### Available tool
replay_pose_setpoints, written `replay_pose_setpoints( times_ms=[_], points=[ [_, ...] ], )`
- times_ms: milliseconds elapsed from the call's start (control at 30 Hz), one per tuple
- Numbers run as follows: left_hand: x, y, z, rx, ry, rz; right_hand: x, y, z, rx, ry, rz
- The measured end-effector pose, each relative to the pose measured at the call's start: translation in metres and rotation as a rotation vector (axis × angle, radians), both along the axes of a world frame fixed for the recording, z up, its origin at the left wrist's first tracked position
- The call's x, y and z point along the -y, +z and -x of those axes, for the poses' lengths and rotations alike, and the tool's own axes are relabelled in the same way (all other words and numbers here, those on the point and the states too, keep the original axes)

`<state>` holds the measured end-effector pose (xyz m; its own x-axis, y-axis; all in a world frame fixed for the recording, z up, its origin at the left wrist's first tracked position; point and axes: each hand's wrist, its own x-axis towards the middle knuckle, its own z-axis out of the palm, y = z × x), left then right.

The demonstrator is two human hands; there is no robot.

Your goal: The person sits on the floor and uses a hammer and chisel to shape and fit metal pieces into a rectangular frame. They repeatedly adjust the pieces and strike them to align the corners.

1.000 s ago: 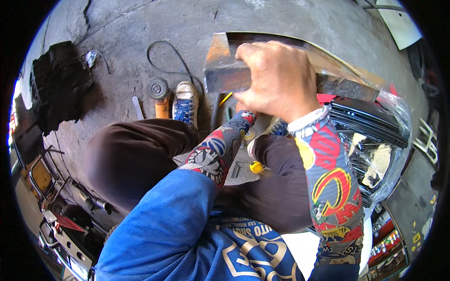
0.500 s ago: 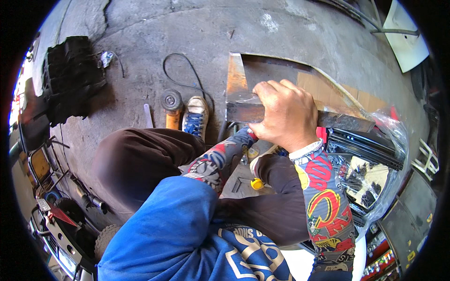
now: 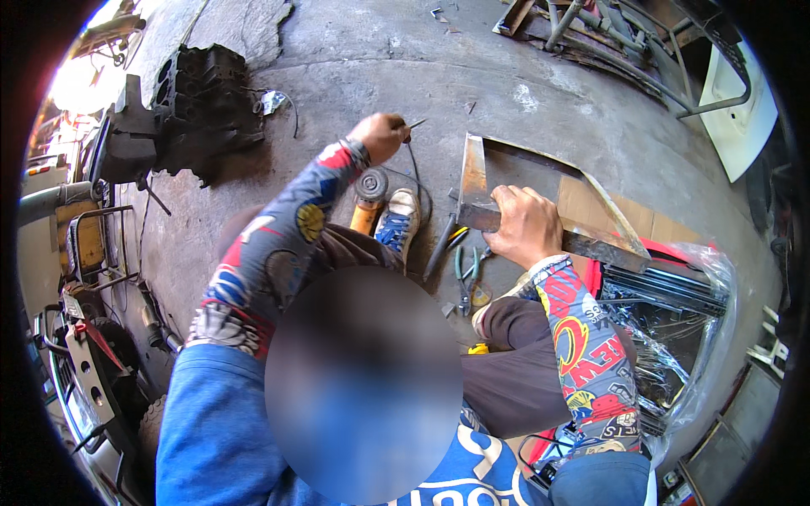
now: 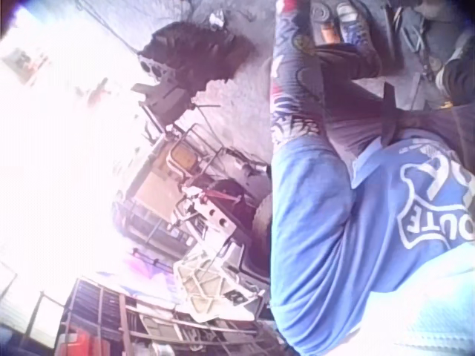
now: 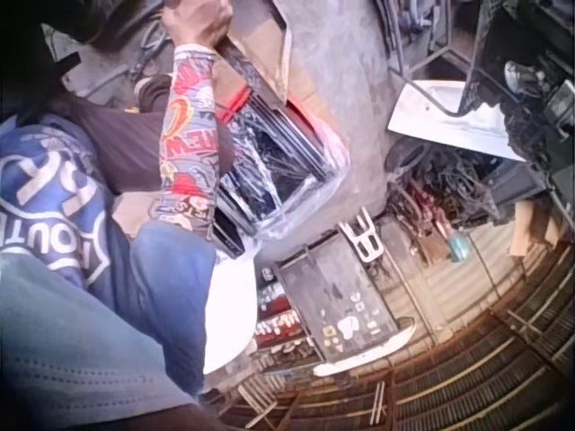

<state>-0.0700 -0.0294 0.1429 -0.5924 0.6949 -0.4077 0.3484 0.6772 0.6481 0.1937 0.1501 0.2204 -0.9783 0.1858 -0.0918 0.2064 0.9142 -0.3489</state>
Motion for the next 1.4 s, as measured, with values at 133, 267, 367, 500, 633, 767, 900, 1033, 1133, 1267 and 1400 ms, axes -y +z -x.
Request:
replay_pose_setpoints(
  times_ms=[133, 267, 367, 500, 633, 767, 900, 1033, 1133, 1267, 1400],
  points=[
    [-0.009, 0.055, 0.015, 0.043, -0.2, 0.208, 0.009, -0.006, -0.014, 0.049, 0.012, 0.02],
    [-0.031, 0.04, 0.037, -0.05, -0.533, 0.46, 0.01, -0.003, -0.025, 0.141, 0.027, 0.049],
    [-0.059, 0.002, 0.071, -0.214, -0.65, 0.53, 0.005, 0.002, -0.017, 0.121, 0.029, 0.072],
    [-0.085, -0.069, 0.075, -0.206, -0.398, 0.398, -0.002, 0.013, 0.001, 0.144, 0.027, 0.093],
    [-0.108, -0.153, 0.049, -0.127, -0.288, 0.328, -0.008, 0.016, 0.018, 0.196, 0.032, 0.125],
    [-0.121, -0.212, 0.036, -0.087, -0.22, 0.138, -0.01, 0.016, 0.026, 0.256, 0.046, 0.155],
    [-0.13, -0.236, 0.03, -0.069, -0.2, 0.032, -0.011, 0.014, 0.03, 0.247, 0.005, 0.179],
    [-0.135, -0.237, 0.023, -0.073, -0.191, 0.044, -0.013, 0.015, 0.032, 0.233, 0.015, 0.181],
    [-0.136, -0.234, 0.022, -0.133, -0.196, 0.017, -0.015, 0.015, 0.034, 0.243, 0.023, 0.186],
    [-0.136, -0.233, 0.023, -0.257, -0.243, -0.039, -0.016, 0.015, 0.035, 0.242, 0.023, 0.187],
    [-0.134, -0.237, 0.02, -0.32, -0.245, -0.113, -0.016, 0.015, 0.034, 0.251, 0.009, 0.197]
  ],
)
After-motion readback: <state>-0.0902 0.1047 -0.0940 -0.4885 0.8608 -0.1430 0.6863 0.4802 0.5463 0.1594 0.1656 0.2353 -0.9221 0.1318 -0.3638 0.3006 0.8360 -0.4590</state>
